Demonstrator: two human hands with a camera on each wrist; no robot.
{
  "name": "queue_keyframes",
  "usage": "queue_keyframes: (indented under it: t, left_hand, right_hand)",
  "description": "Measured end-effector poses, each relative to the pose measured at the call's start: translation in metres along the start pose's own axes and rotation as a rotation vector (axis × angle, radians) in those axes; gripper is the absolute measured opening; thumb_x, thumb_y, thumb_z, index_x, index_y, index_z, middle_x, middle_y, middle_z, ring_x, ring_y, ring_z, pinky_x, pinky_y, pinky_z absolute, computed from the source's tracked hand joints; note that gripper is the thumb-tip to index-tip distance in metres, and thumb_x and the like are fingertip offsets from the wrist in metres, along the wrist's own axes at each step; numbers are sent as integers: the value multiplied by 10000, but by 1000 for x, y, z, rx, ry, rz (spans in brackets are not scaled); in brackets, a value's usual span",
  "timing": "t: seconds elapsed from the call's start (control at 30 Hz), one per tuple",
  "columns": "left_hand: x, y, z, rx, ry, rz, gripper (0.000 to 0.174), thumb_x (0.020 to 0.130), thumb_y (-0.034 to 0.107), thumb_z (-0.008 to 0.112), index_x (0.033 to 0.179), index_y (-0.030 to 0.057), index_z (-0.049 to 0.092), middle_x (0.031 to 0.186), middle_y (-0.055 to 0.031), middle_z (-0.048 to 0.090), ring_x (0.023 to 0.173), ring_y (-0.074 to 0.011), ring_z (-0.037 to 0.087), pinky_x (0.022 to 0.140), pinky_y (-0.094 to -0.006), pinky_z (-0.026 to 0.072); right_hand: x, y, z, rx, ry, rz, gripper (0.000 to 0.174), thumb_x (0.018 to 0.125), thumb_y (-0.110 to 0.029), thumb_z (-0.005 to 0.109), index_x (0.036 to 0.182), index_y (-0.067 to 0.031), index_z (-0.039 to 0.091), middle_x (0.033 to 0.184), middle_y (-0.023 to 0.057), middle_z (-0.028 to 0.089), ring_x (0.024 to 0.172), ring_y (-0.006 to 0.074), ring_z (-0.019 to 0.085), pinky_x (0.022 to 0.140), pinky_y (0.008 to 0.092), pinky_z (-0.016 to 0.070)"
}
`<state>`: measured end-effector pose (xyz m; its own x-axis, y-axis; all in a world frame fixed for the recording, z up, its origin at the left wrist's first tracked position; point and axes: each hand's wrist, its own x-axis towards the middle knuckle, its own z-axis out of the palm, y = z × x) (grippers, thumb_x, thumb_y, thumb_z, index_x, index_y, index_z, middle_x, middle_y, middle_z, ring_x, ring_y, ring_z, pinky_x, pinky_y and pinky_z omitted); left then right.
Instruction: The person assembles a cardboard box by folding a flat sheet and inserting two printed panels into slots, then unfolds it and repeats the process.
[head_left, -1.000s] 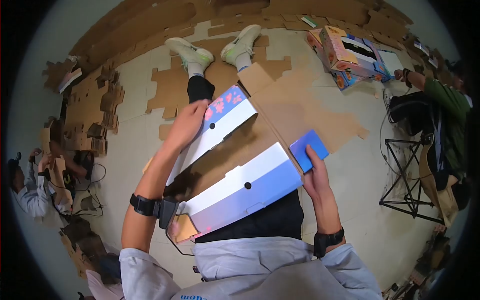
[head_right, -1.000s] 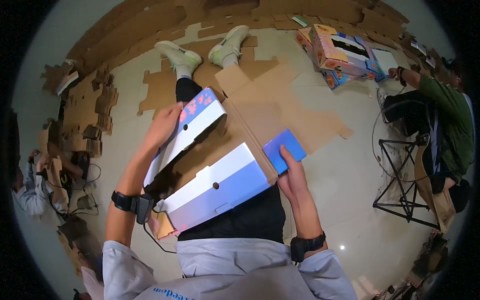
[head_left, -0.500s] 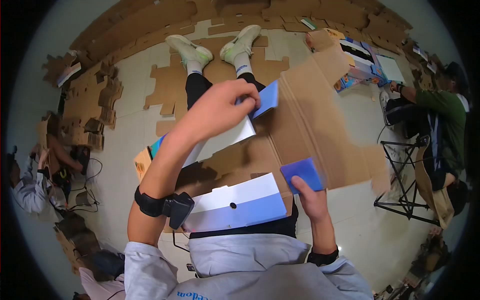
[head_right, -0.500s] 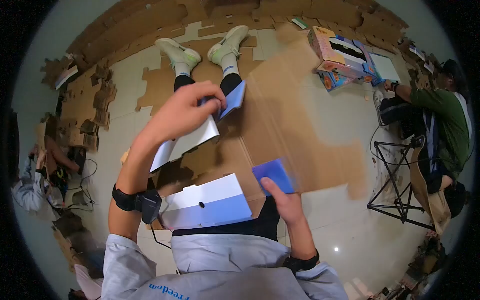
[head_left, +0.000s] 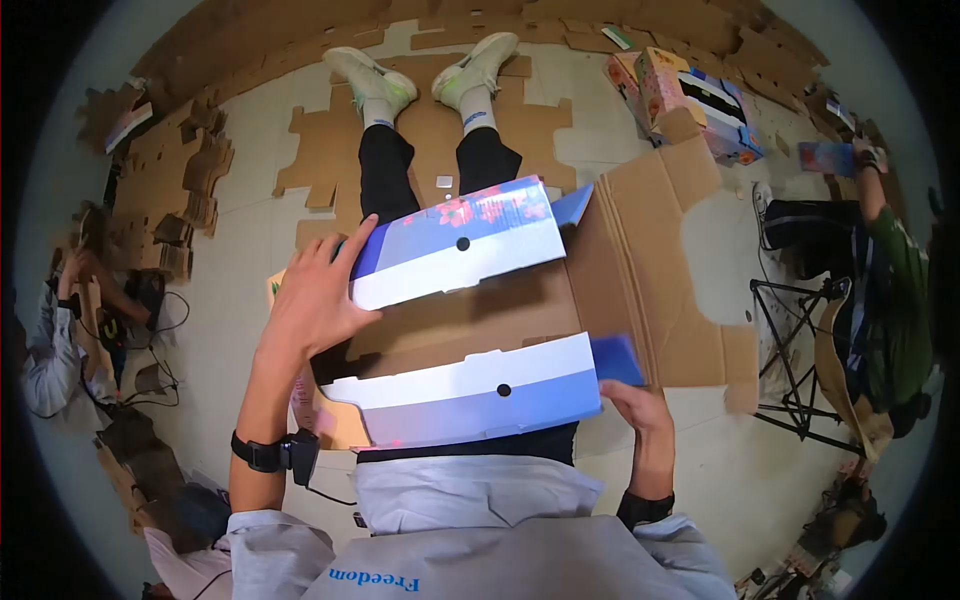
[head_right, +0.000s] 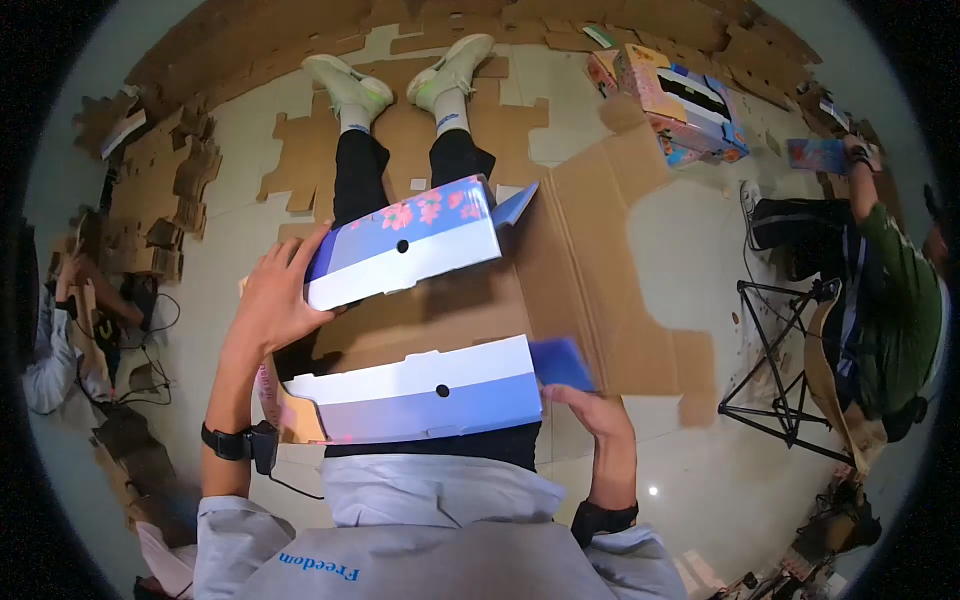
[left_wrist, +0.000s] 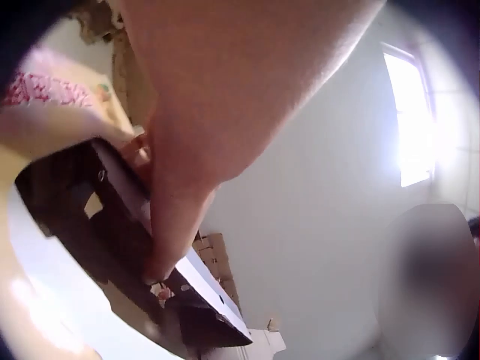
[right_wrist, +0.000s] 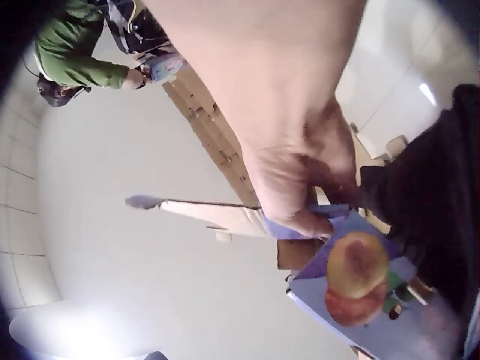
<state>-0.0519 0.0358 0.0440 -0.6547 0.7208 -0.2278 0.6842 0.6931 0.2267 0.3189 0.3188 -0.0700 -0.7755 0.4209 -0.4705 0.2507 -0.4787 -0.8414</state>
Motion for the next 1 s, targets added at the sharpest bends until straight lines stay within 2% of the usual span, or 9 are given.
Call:
queue_keyframes:
  t: [0.03,0.1,0.2,0.3,0.53,0.63,0.73,0.83,1.0]
  left_hand:
    - [-1,0,3,-11,18,47,1088,672,358,879,1630,195,389,1243,-215,618,1179,-424,594,1070,-506,468]
    - [-2,-1,11,-24,60,136,1077,655,318,867,1619,169,409,1200,-209,612,1119,-422,596,1016,-503,483]
    - [-3,13,31,-141,58,233,1052,649,299,837,1608,152,429,1181,-206,610,1112,-417,592,1000,-500,477]
    - [-4,37,40,-125,3,206,1027,664,330,825,1603,161,446,1165,-197,597,1114,-395,572,1018,-480,450]
    - [4,38,66,-86,62,194,980,712,362,827,1598,166,454,1224,-189,595,1140,-378,560,1059,-468,421]
    - [11,37,72,-100,89,212,955,732,378,831,1588,163,467,1278,-185,598,1177,-373,559,1075,-465,412]
    - [17,44,79,-71,70,203,943,741,398,840,1579,160,480,1314,-182,600,1202,-369,559,1075,-463,411]
    - [20,46,84,-39,69,187,941,746,413,849,1578,165,485,1326,-182,603,1206,-365,562,1066,-463,414]
    - [17,45,81,-38,80,187,949,748,406,860,1589,188,479,1320,-174,612,1192,-360,572,1051,-455,421]
  right_hand:
    - [-14,-33,23,-40,-1,64,586,939,-158,776,1459,-24,538,1433,160,594,1292,300,608,1026,415,537]
    - [-21,-66,41,-141,-14,28,601,947,-184,760,1475,-27,519,1451,169,574,1325,305,571,1059,421,498]
    - [-14,-96,52,-300,-28,-157,625,958,-224,736,1499,-32,489,1479,182,544,1374,314,516,1108,430,440]
    - [27,-123,63,-484,-68,-368,649,969,-264,712,1523,-37,459,1508,195,513,1424,323,461,1157,439,383]
    - [115,-110,74,-761,-217,-358,712,995,-358,655,1578,-48,390,1573,227,443,1538,343,333,1271,460,248]
    - [119,-101,81,-953,-162,-413,693,979,-362,664,1546,-41,427,1546,241,465,1499,370,393,1241,440,300]
    - [134,-98,93,-1190,-153,-550,631,992,-421,661,1505,-78,530,1387,234,588,1407,411,479,1198,470,345]
    - [148,-99,101,-1054,-191,-471,571,978,-417,680,1452,-107,603,1307,178,621,1298,374,548,1139,442,389]
    - [155,-99,109,-1106,-187,-438,466,981,-420,677,1334,-117,699,1203,139,627,1183,348,587,1092,435,410]
